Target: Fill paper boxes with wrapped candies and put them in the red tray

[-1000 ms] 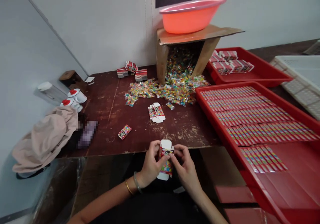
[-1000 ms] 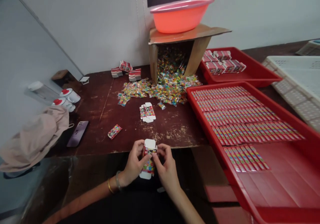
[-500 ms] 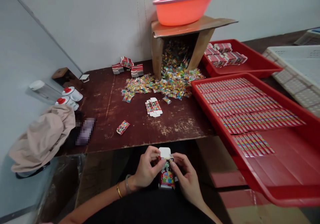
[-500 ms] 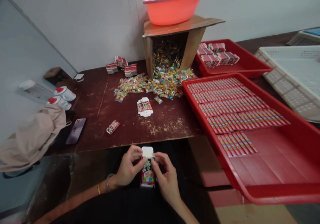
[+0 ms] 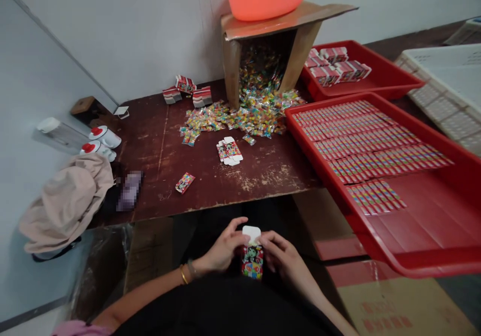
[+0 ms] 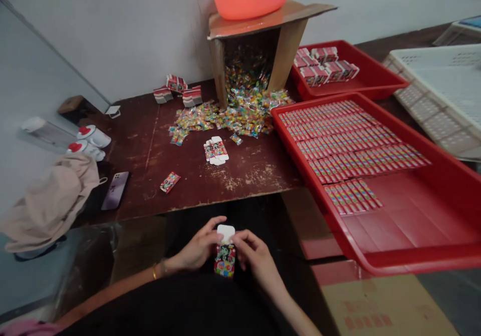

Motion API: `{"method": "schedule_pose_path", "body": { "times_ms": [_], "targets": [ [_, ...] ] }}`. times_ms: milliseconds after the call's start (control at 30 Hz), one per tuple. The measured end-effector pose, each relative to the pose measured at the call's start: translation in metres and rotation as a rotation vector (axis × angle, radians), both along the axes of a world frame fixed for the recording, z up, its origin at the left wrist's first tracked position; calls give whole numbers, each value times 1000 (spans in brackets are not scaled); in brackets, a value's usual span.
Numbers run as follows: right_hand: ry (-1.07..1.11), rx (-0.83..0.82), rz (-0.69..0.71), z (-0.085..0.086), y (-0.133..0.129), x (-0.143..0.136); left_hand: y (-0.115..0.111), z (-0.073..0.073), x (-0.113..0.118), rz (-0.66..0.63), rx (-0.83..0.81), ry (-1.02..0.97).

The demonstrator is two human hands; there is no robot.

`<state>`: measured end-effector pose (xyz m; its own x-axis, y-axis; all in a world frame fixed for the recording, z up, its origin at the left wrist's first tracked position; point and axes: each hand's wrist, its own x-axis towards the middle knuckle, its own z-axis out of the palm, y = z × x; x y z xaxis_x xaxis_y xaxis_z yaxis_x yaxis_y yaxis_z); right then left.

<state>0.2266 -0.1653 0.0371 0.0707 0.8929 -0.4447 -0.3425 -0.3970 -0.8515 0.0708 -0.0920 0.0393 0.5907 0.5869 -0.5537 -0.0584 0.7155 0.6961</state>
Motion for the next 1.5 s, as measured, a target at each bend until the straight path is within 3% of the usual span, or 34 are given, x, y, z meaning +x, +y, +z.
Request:
{"method": "schedule_pose_path", "body": {
  "times_ms": [67,133,233,333,467,633,833,967,1133,1300,1400,1500],
  "targets": [
    [217,-112,63,6,10,5,-1,3,5,-9,-225,-103],
    [283,-160,229,14,23,14,-2,8,9,-134,-333,-189],
    [150,-119,569,24,41,28,-2,13,11,-351,-365,-286],
    [-6,-44,749,31,52,35,0,9,10,-381,-377,-305],
    [-87,57,634,35,52,28,5,10,8,-322,-380,-322],
    [-42,13,574,31,47,21,6,16,10,-295,-322,-325],
    [-18,-36,535,18,52,26,8,-5,1,-251,-351,-487],
    [-223,153,465,18,46,25,8,-11,-5,-286,-343,-455],
    [-458,358,456,27,34,24,4,-5,-2,-262,-346,-391],
    [-699,528,543,33,24,30,-1,-3,-5,-251,-347,-381],
    [-784,571,549,19,11,24,0,-4,-7,-256,-340,-340],
    [-709,525,327,-5,2,7,7,0,-2,-71,-228,-327]
  ]
}}
